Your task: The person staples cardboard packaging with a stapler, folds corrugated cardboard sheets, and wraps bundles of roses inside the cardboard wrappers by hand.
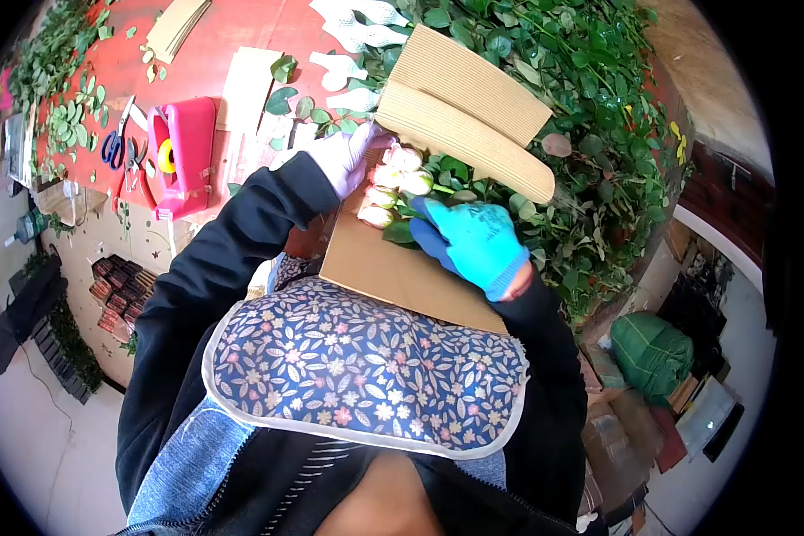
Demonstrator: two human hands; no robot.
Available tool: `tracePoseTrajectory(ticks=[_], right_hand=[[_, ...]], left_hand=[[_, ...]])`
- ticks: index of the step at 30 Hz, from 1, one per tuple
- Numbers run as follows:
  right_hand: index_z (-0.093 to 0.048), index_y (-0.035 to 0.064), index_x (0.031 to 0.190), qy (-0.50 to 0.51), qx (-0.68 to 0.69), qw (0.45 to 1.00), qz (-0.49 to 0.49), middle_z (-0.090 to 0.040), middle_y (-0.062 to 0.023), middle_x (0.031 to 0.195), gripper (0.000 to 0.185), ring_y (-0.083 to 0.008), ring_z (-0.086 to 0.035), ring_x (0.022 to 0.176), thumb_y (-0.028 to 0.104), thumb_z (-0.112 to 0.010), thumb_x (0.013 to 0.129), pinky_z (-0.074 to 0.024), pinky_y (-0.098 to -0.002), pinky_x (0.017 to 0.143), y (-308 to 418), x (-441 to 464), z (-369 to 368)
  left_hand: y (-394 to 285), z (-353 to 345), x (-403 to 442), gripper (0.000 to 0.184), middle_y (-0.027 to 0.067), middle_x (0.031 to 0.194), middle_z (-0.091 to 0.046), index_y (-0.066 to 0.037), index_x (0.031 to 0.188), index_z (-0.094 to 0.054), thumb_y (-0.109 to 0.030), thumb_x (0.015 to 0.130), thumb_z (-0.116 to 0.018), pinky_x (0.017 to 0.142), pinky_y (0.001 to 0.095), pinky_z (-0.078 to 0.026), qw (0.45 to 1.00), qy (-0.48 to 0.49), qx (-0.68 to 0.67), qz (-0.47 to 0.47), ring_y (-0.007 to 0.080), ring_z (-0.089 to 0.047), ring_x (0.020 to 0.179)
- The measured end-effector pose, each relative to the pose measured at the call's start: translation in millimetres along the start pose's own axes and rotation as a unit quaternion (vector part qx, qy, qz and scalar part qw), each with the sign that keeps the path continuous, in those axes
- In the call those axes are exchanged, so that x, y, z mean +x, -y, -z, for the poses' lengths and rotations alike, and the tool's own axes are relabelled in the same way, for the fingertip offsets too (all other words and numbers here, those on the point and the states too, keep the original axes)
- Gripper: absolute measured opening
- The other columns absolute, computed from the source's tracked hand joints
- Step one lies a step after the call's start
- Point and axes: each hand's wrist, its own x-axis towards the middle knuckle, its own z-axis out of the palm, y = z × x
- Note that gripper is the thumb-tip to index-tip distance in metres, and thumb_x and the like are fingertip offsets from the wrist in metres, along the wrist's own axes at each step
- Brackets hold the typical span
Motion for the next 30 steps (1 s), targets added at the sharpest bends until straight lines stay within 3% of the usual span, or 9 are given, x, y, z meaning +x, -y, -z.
tracePoseTrajectory(ticks=[3, 6, 9, 11, 17, 24, 27, 29, 30], right_hand=[[-0.064, 0.0144, 0.113, 0.054, -0.066, 0.996, -0.004, -0.061, -0.0111, 0.061, 0.027, -0.0298, -0.061, 0.055, 0.03, -0.057, 0.092, -0.046, -0.0445, 0.051, -10.4, 6.1, -24.0], [-0.064, 0.0163, 0.115, 0.071, -0.087, 0.994, -0.002, -0.06, -0.0102, 0.059, 0.028, -0.0301, -0.06, 0.053, 0.03, -0.055, 0.093, -0.0456, -0.045, 0.05, -12.8, 8.7, -28.3], [-0.065, 0.0158, 0.113, 0.048, -0.095, 0.994, 0.002, -0.058, -0.008, 0.056, 0.027, -0.0282, -0.057, 0.049, 0.031, -0.055, 0.093, -0.0447, -0.0435, 0.047, -12.3, 7.6, -24.3], [-0.066, 0.0134, 0.111, -0.066, -0.127, 0.99, 0.0, -0.058, -0.0067, 0.055, 0.028, -0.0259, -0.056, 0.046, 0.032, -0.055, 0.093, -0.0439, -0.0415, 0.045, -13.0, 7.5, -19.4], [-0.065, 0.0119, 0.111, -0.031, -0.157, 0.985, -0.06, -0.06, -0.0075, 0.056, 0.027, -0.0257, -0.059, 0.046, 0.03, -0.056, 0.093, -0.0442, -0.0419, 0.044, -15.1, 12.6, -26.7], [-0.065, 0.0121, 0.107, -0.005, -0.037, 0.999, -0.035, -0.061, -0.0117, 0.059, 0.025, -0.0305, -0.061, 0.051, 0.031, -0.058, 0.091, -0.0465, -0.0449, 0.047, -16.8, 12.6, -28.9], [-0.067, 0.0139, 0.109, -0.136, -0.17, 0.975, -0.035, -0.055, -0.0071, 0.053, 0.026, -0.0266, -0.056, 0.045, 0.031, -0.061, 0.09, -0.0438, -0.0406, 0.043, -10.6, 10.8, -26.0], [-0.065, 0.0104, 0.112, -0.108, -0.171, 0.979, -0.033, -0.053, -0.0055, 0.051, 0.03, -0.0248, -0.054, 0.043, 0.032, -0.061, 0.091, -0.0424, -0.0383, 0.041, -13.0, 11.2, -30.6], [-0.062, 0.0094, 0.116, -0.07, -0.198, 0.976, -0.054, -0.054, -0.0061, 0.052, 0.034, -0.025, -0.055, 0.043, 0.033, -0.06, 0.092, -0.0426, -0.0385, 0.042, -9.4, 12.4, -33.0]], left_hand=[[-21.7, 12.7, -6.2, 0.057, 0.0145, 0.116, -0.062, -0.007, 0.135, -0.045, 0.004, 0.08, -0.054, 0.082, 0.0375, -0.052, 0.998, 0.006, 0.066, 0.008, 0.033, -0.063, 0.101], [-44.1, 23.7, -20.1, 0.039, 0.0092, 0.097, -0.061, -0.015, 0.118, -0.061, -0.012, 0.079, -0.069, 0.06, 0.0364, -0.052, 0.965, -0.013, 0.252, -0.074, 0.0269, -0.065, 0.082], [-66.0, 19.0, -20.4, 0.027, 0.0066, 0.109, -0.063, -0.013, 0.104, -0.067, -0.018, 0.078, -0.07, 0.065, 0.0326, -0.056, 0.966, 0.032, 0.227, -0.116, 0.0228, -0.067, 0.088], [-50.7, 6.4, -15.6, 0.03, 0.0051, 0.117, -0.063, -0.011, 0.104, -0.067, -0.016, 0.074, -0.071, 0.071, 0.0298, -0.057, 0.958, 0.018, 0.211, -0.192, 0.0198, -0.067, 0.099], [-46.4, 1.0, -17.0, 0.025, 0.0053, 0.119, -0.063, -0.011, 0.1, -0.069, -0.016, 0.076, -0.067, 0.067, 0.0291, -0.057, 0.942, 0.024, 0.279, -0.185, 0.019, -0.069, 0.092], [-40.7, -6.1, -20.4, 0.023, 0.0058, 0.109, -0.065, -0.011, 0.098, -0.068, -0.016, 0.076, -0.067, 0.058, 0.0288, -0.056, 0.943, 0.001, 0.272, -0.19, 0.0181, -0.068, 0.078], [-44.2, -7.6, -24.4, 0.021, 0.0071, 0.1, -0.064, -0.012, 0.103, -0.065, -0.014, 0.082, -0.063, 0.052, 0.0313, -0.054, 0.97, 0.0, 0.218, -0.108, 0.0187, -0.066, 0.069], [-47.4, -5.7, -26.4, 0.019, 0.0062, 0.093, -0.064, -0.013, 0.105, -0.063, -0.014, 0.086, -0.06, 0.051, 0.0322, -0.053, 0.973, 0.041, 0.216, -0.072, 0.0197, -0.065, 0.064], [-25.1, -20.8, -29.8, 0.018, 0.0048, 0.088, -0.064, -0.015, 0.107, -0.06, -0.015, 0.09, -0.058, 0.051, 0.0327, -0.053, 0.96, -0.019, 0.24, -0.14, 0.0207, -0.064, 0.06]])
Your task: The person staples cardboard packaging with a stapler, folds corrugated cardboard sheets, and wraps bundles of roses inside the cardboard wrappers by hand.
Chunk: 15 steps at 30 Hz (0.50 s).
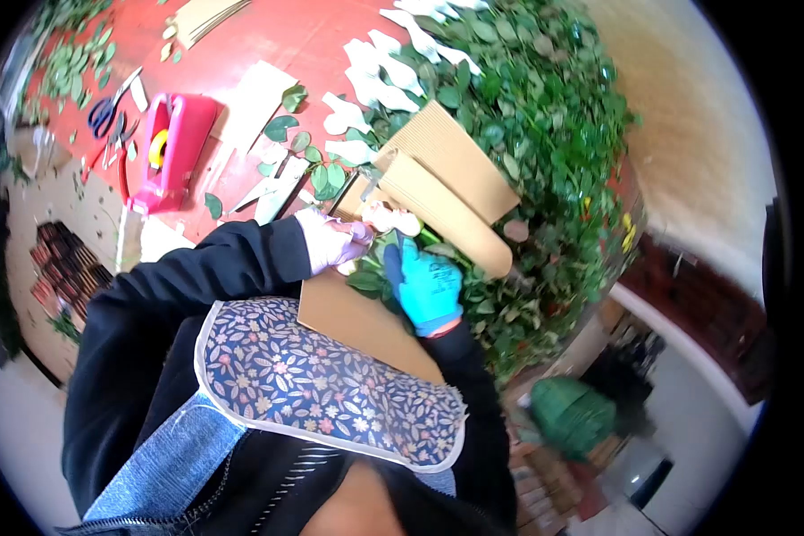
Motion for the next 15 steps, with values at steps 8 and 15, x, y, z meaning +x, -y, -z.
tracePoseTrajectory(ticks=[8, 15], right_hand=[[-0.06, 0.0051, 0.119, 0.059, -0.022, 0.997, 0.036, -0.059, -0.0111, 0.055, 0.036, -0.0281, -0.058, 0.046, 0.03, -0.056, 0.093, -0.0446, -0.0407, 0.044, 4.8, 6.6, -12.9], [-0.061, 0.0063, 0.118, 0.066, 0.004, 0.997, 0.031, -0.059, -0.0114, 0.054, 0.035, -0.0289, -0.058, 0.046, 0.03, -0.056, 0.093, -0.0441, -0.0409, 0.043, 6.9, 9.8, -3.4]], left_hand=[[-14.1, 30.4, 7.0, 0.016, 0.0039, 0.093, -0.063, -0.013, 0.101, -0.062, -0.011, 0.088, -0.054, 0.058, 0.0334, -0.054, 0.967, 0.124, -0.124, 0.184, 0.023, -0.065, 0.07], [1.5, 6.2, -0.6, 0.022, 0.0074, 0.112, -0.062, -0.013, 0.109, -0.063, -0.014, 0.089, -0.055, 0.06, 0.0317, -0.057, 0.997, -0.038, -0.064, 0.011, 0.0218, -0.066, 0.07]])
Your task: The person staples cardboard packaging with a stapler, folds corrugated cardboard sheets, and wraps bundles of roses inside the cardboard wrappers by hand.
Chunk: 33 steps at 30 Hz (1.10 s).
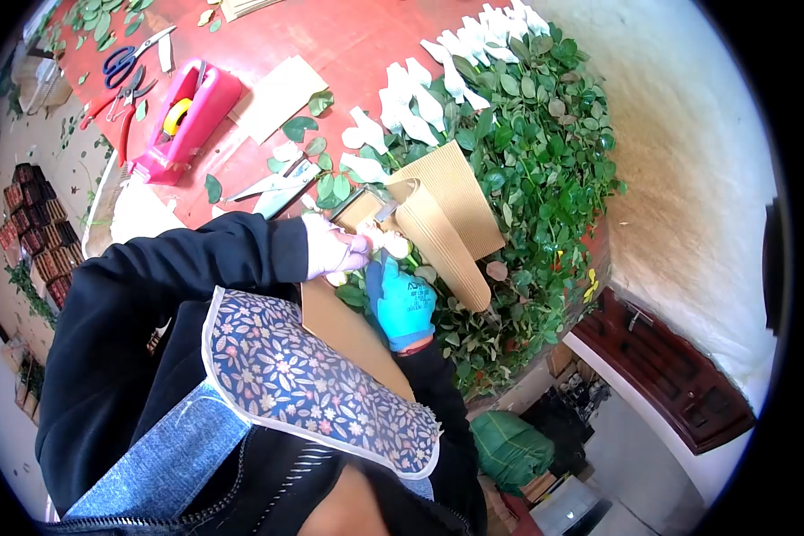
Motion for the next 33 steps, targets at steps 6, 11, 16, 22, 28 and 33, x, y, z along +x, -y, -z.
tracePoseTrajectory(ticks=[6, 11, 16, 22, 28, 33], right_hand=[[-0.063, 0.0063, 0.115, 0.02, 0.023, 0.999, -0.02, -0.059, -0.0116, 0.056, 0.035, -0.0293, -0.058, 0.047, 0.032, -0.057, 0.092, -0.0444, -0.0415, 0.045, 1.2, -3.3, 3.3], [-0.066, 0.0045, 0.115, -0.133, 0.173, 0.976, 0.026, -0.062, -0.0133, 0.061, 0.031, -0.0303, -0.059, 0.05, 0.02, -0.066, 0.087, -0.045, -0.0411, 0.047, -2.5, -13.3, 45.7], [-0.06, 0.005, 0.123, -0.064, 0.005, 0.995, -0.071, -0.065, -0.0128, 0.063, 0.037, -0.0297, -0.062, 0.051, 0.025, -0.06, 0.092, -0.0474, -0.0413, 0.05, -16.3, -5.4, 30.6], [-0.061, 0.006, 0.121, -0.05, -0.055, 0.993, -0.095, -0.068, -0.0125, 0.073, 0.04, -0.0309, -0.066, 0.066, 0.032, -0.061, 0.09, -0.0517, -0.0415, 0.062, -23.7, 1.0, 2.9], [-0.057, 0.0048, 0.124, -0.144, 0.007, 0.985, -0.094, -0.068, -0.0161, 0.092, 0.048, -0.0335, -0.067, 0.079, 0.031, -0.067, 0.085, -0.054, -0.044, 0.069, -23.0, -8.4, 16.9], [-0.06, 0.0022, 0.115, -0.159, -0.001, 0.983, -0.088, -0.068, -0.0154, 0.079, 0.035, -0.0348, -0.066, 0.074, 0.023, -0.063, 0.087, -0.0505, -0.0467, 0.071, -12.6, 19.1, -4.4]], left_hand=[[-15.5, 13.1, 16.0, 0.029, 0.0076, 0.112, -0.064, -0.013, 0.121, -0.061, -0.02, 0.094, -0.055, 0.055, 0.0302, -0.056, 0.96, 0.112, -0.157, 0.204, 0.0205, -0.067, 0.07], [-8.8, -2.4, 7.4, 0.029, 0.0069, 0.12, -0.063, -0.013, 0.123, -0.06, -0.019, 0.096, -0.054, 0.06, 0.0311, -0.057, 0.985, 0.056, -0.061, 0.15, 0.0219, -0.068, 0.076], [-4.1, 3.1, 1.3, 0.035, 0.0043, 0.14, -0.052, -0.014, 0.126, -0.058, -0.015, 0.092, -0.055, 0.071, 0.0318, -0.058, 0.993, 0.077, -0.002, 0.088, 0.0241, -0.068, 0.094], [-4.6, 1.2, 0.2, 0.042, 0.004, 0.145, -0.046, -0.015, 0.131, -0.054, -0.015, 0.089, -0.053, 0.079, 0.0327, -0.056, 0.993, 0.08, 0.076, 0.04, 0.019, -0.062, 0.111], [-3.4, 3.1, 3.5, 0.05, 0.0048, 0.144, -0.047, -0.014, 0.131, -0.054, -0.018, 0.082, -0.065, 0.079, 0.0331, -0.056, 0.991, 0.103, 0.063, 0.052, 0.0206, -0.064, 0.107], [5.8, -6.7, 3.0, 0.047, 0.0072, 0.136, -0.055, -0.014, 0.125, -0.059, -0.016, 0.079, -0.069, 0.074, 0.033, -0.057, 0.993, 0.101, 0.021, 0.063, 0.0253, -0.066, 0.101]])
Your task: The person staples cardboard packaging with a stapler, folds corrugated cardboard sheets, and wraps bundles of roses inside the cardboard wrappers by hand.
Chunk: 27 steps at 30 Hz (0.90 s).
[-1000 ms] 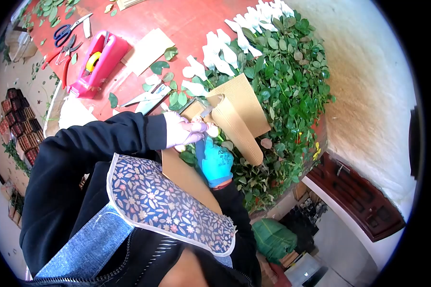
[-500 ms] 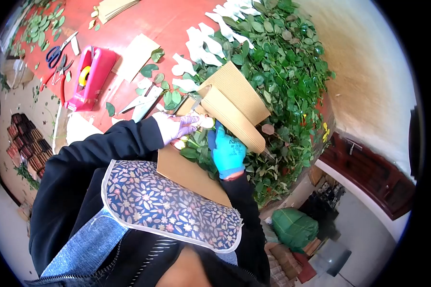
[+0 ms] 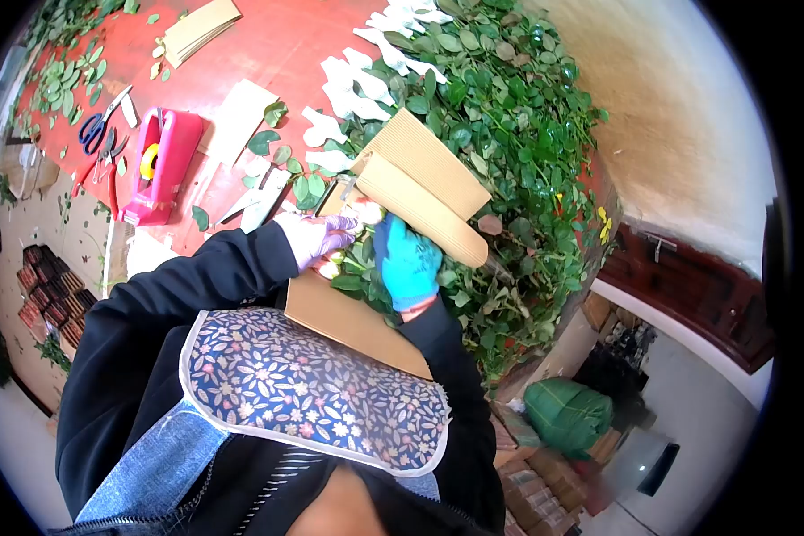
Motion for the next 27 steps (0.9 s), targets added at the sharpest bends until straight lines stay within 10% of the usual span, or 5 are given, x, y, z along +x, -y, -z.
tracePoseTrajectory(ticks=[5, 9, 13, 27], right_hand=[[-0.061, 0.006, 0.096, -0.012, -0.003, 0.999, 0.04, -0.063, -0.0107, 0.062, 0.017, -0.0293, -0.063, 0.057, 0.021, -0.058, 0.089, -0.0495, -0.0431, 0.053, -1.9, 13.4, -28.8], [-0.058, 0.0067, 0.084, 0.016, -0.02, 0.999, 0.029, -0.061, -0.0109, 0.056, 0.008, -0.0296, -0.063, 0.053, 0.014, -0.055, 0.084, -0.049, -0.0437, 0.051, -4.9, 12.6, -49.2], [-0.061, 0.0025, 0.098, 0.042, -0.043, 0.998, 0.03, -0.064, -0.0097, 0.063, 0.021, -0.0253, -0.064, 0.055, 0.015, -0.054, 0.083, -0.051, -0.0403, 0.053, -4.3, 13.3, -47.8], [-0.06, 0.0029, 0.104, 0.015, 0.094, 0.993, 0.074, -0.063, -0.0103, 0.07, 0.026, -0.0314, -0.063, 0.061, 0.02, -0.056, 0.084, -0.0474, -0.0447, 0.057, -19.7, -10.2, -21.3]], left_hand=[[3.1, 7.1, 5.8, 0.046, 0.0124, 0.133, -0.056, -0.01, 0.125, -0.059, -0.01, 0.08, -0.068, 0.077, 0.0321, -0.058, 1.0, 0.001, 0.013, -0.027, 0.0243, -0.066, 0.101], [0.8, 6.3, 10.7, 0.037, 0.0099, 0.133, -0.056, -0.009, 0.124, -0.059, -0.005, 0.087, -0.055, 0.074, 0.0302, -0.058, 0.923, 0.07, -0.338, 0.167, 0.0199, -0.067, 0.095], [22.3, -2.8, 10.5, 0.034, 0.0099, 0.125, -0.059, -0.01, 0.119, -0.06, -0.01, 0.085, -0.06, 0.074, 0.0338, -0.057, 0.999, -0.023, -0.035, -0.035, 0.0253, -0.067, 0.094], [15.1, 2.6, 31.5, 0.055, 0.0168, 0.141, -0.047, -0.008, 0.127, -0.057, -0.021, 0.076, -0.074, 0.092, 0.0399, -0.053, 0.998, -0.005, 0.039, -0.055, 0.0346, -0.058, 0.119]])
